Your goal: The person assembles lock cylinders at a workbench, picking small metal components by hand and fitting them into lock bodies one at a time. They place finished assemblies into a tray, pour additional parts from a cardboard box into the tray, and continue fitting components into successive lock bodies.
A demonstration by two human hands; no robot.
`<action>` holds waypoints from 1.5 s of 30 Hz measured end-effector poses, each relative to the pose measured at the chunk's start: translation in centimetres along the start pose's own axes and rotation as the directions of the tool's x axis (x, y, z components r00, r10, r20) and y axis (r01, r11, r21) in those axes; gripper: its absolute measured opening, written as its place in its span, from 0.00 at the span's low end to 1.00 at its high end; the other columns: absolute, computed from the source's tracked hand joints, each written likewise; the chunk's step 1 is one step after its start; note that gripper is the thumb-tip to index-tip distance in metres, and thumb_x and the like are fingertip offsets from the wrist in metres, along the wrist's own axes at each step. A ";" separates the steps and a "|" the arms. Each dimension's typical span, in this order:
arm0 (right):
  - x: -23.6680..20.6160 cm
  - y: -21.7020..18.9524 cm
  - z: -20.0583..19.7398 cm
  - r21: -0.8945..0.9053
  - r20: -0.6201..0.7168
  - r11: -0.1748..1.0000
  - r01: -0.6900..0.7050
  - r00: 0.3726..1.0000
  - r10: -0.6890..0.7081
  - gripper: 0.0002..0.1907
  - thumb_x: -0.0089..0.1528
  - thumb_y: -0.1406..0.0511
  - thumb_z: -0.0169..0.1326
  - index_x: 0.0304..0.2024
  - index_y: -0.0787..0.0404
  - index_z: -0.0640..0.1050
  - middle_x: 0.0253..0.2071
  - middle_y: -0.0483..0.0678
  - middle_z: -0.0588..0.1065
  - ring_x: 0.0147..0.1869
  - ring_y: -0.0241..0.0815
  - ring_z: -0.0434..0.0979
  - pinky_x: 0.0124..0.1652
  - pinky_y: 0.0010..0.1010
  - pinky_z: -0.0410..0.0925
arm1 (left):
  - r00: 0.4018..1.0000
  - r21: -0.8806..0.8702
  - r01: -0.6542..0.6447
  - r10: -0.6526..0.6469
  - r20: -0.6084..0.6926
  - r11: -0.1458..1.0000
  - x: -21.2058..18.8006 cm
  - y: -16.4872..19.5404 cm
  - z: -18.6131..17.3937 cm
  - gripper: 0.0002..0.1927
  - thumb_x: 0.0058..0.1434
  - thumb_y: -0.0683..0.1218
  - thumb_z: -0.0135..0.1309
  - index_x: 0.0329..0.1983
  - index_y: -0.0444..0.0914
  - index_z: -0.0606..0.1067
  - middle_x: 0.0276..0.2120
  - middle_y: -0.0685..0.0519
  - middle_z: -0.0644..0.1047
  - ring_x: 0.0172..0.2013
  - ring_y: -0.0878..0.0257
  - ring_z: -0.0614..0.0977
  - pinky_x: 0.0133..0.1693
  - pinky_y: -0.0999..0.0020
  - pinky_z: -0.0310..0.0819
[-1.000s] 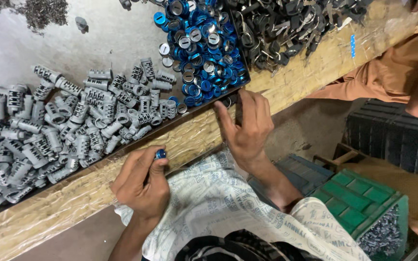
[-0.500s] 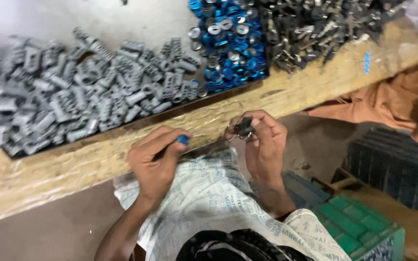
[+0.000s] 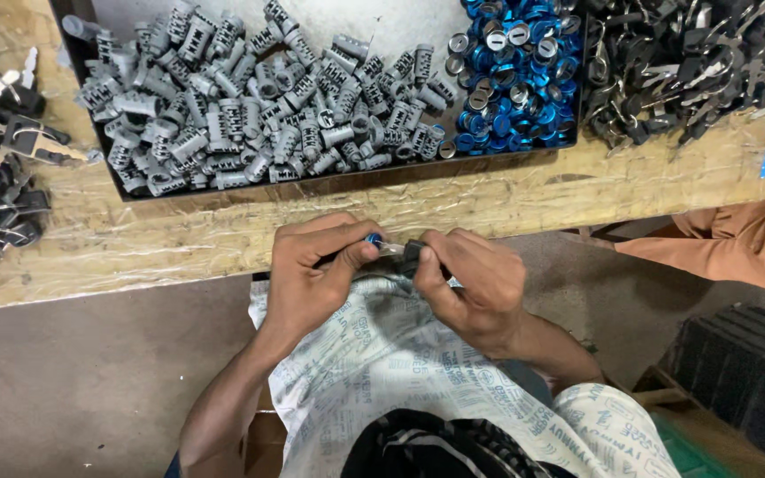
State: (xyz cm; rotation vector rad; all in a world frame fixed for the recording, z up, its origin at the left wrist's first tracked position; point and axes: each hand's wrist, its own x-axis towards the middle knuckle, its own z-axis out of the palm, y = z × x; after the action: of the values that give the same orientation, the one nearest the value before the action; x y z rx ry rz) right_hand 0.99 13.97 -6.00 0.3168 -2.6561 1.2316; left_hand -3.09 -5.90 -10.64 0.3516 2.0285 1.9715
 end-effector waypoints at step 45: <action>22.0 13.7 -1.9 -0.467 0.285 0.737 0.489 0.872 -0.398 0.04 0.68 0.72 0.55 0.46 0.66 0.78 0.40 0.54 0.75 0.44 0.55 0.76 0.42 0.44 0.69 | 0.950 -0.030 0.051 -0.058 -0.305 0.998 0.9 -0.1 0.9 0.04 0.64 0.36 0.60 0.42 0.31 0.81 0.30 0.53 0.79 0.25 0.73 0.72 0.25 0.76 0.64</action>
State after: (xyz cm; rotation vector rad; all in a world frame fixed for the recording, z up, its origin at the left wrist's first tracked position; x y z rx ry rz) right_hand -23.64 21.60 -8.94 0.9264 -2.6774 0.3131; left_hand -3.61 -4.68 -10.83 -0.0199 2.1681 2.1203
